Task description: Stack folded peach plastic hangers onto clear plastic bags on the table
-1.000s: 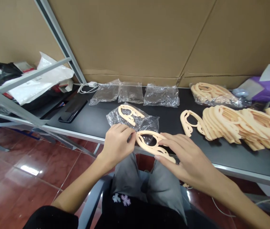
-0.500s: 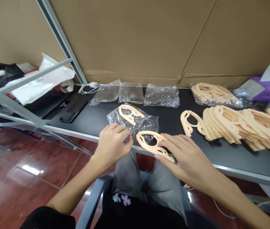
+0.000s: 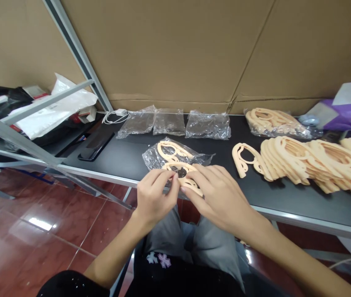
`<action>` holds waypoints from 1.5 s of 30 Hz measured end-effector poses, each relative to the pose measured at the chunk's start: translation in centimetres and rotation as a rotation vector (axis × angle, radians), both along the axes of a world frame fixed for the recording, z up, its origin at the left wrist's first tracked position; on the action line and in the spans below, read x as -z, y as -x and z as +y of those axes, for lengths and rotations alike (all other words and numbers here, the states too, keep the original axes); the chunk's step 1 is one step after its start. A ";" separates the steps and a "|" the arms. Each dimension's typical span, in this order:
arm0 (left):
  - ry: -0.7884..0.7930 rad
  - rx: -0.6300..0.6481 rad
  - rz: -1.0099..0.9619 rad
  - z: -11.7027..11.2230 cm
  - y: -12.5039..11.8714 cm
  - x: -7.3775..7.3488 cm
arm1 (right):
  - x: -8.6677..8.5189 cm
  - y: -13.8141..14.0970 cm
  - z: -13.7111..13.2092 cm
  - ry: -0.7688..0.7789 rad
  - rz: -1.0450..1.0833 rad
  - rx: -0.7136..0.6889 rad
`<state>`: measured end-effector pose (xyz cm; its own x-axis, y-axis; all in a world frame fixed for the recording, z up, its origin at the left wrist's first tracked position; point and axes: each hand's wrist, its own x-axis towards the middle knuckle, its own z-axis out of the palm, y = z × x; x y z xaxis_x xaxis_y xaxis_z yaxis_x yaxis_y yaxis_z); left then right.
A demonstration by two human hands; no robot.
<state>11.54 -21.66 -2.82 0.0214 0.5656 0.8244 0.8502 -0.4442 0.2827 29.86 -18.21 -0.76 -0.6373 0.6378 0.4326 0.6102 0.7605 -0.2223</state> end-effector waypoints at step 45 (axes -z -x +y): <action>0.629 -0.019 -0.062 5.9 10.1 1.1 | 1.0 0.2 2.1 0.010 -0.236 -0.191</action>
